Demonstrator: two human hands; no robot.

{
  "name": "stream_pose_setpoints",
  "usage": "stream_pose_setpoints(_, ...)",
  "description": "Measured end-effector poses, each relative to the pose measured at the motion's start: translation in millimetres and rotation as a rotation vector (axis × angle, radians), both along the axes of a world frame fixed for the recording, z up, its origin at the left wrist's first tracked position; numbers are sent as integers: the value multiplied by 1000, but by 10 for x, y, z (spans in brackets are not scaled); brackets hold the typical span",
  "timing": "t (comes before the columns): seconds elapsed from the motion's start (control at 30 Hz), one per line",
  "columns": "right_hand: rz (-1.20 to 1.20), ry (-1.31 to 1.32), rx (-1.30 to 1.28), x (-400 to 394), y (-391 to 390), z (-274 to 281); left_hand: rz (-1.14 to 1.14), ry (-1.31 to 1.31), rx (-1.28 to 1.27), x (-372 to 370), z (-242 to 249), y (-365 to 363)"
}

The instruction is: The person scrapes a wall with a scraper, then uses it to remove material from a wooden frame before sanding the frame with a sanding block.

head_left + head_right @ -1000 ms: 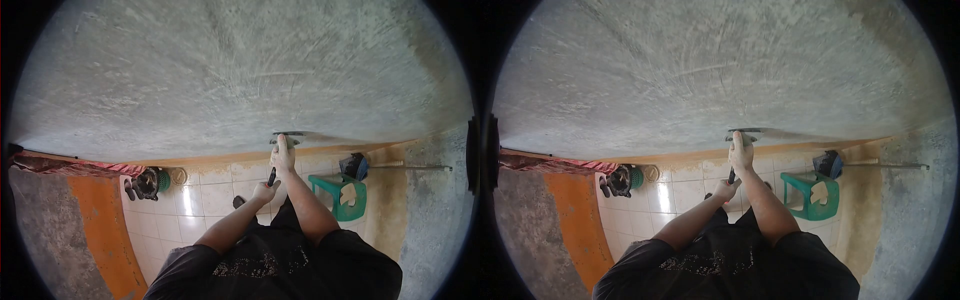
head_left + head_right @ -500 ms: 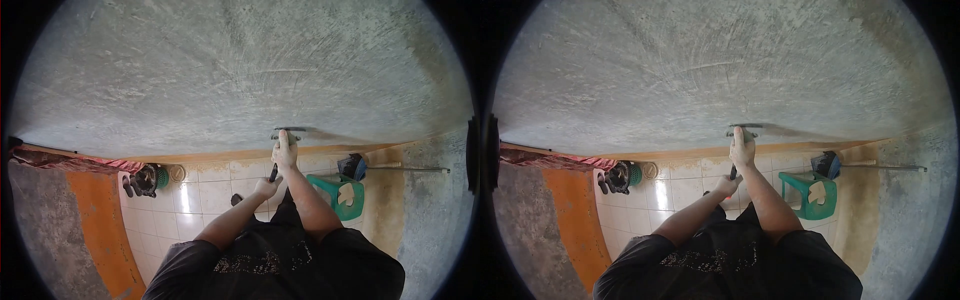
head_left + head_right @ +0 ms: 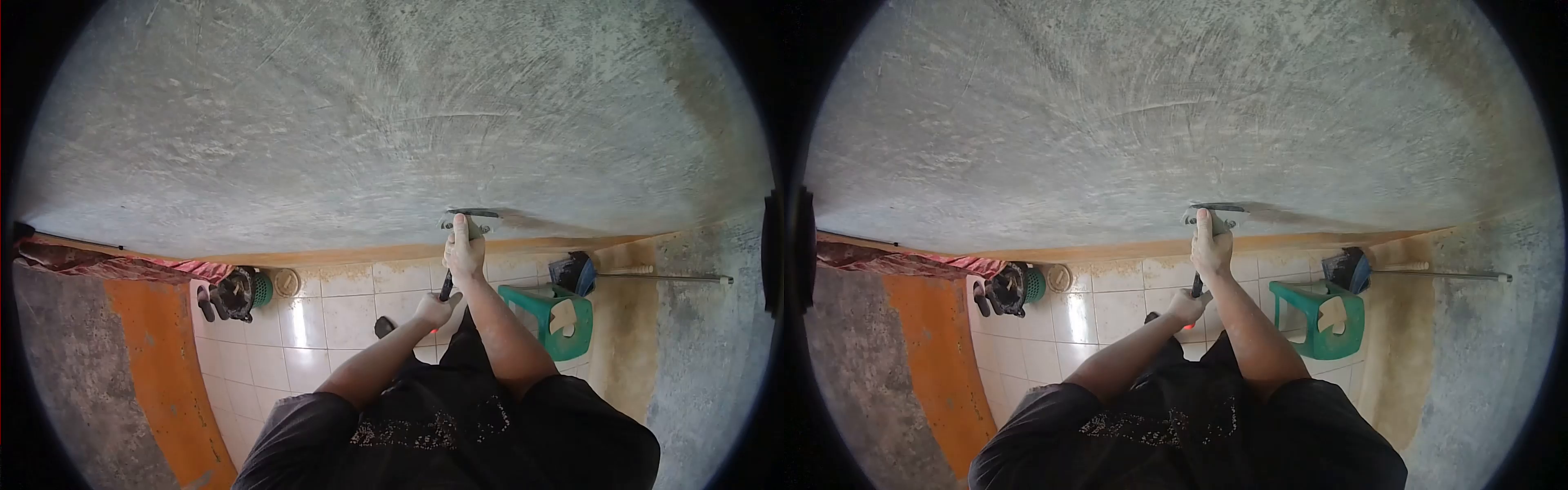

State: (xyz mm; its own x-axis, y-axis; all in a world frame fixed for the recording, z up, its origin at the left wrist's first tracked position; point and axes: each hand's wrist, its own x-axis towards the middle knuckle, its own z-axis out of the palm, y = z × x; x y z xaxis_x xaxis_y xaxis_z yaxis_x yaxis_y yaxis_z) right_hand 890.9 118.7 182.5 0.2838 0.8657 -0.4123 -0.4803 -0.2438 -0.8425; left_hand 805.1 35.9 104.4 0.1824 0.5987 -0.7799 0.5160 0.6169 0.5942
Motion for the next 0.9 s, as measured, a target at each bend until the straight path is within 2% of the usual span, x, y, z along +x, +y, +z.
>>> stream_pose_setpoints(0.13,-2,45,-50,-5,53,27,17,20,128,-5,-72,-6)
stream_pose_setpoints(0.2,24,9,66,-22,125,119,42,-34,109,36,-240,58)
stream_pose_setpoints(0.23,36,-6,108,-34,100,154,65,-55,182,33,-184,102)
stream_pose_setpoints(0.3,47,-49,105,19,102,-70,29,-21,44,4,19,139)
stream_pose_setpoints(0.37,-11,-21,49,11,76,-254,15,28,119,12,-274,-51)
stream_pose_setpoints(0.5,41,-11,33,16,69,-138,49,-11,24,20,-13,36)
stream_pose_setpoints(0.63,19,52,-59,-9,11,-49,12,-13,59,-35,-69,-64)
stream_pose_setpoints(0.67,37,77,-95,16,-6,-69,-16,30,151,-33,-203,-115)
stream_pose_setpoints(0.7,54,99,-130,48,22,-72,-9,26,142,-29,-111,-35)
stream_pose_setpoints(0.77,60,64,-17,16,73,20,-5,16,94,-28,127,43)
stream_pose_setpoints(0.8,68,58,-19,21,56,17,-19,38,133,-23,37,57)
stream_pose_setpoints(0.9,45,70,-82,-9,16,35,8,33,23,-35,-5,-35)
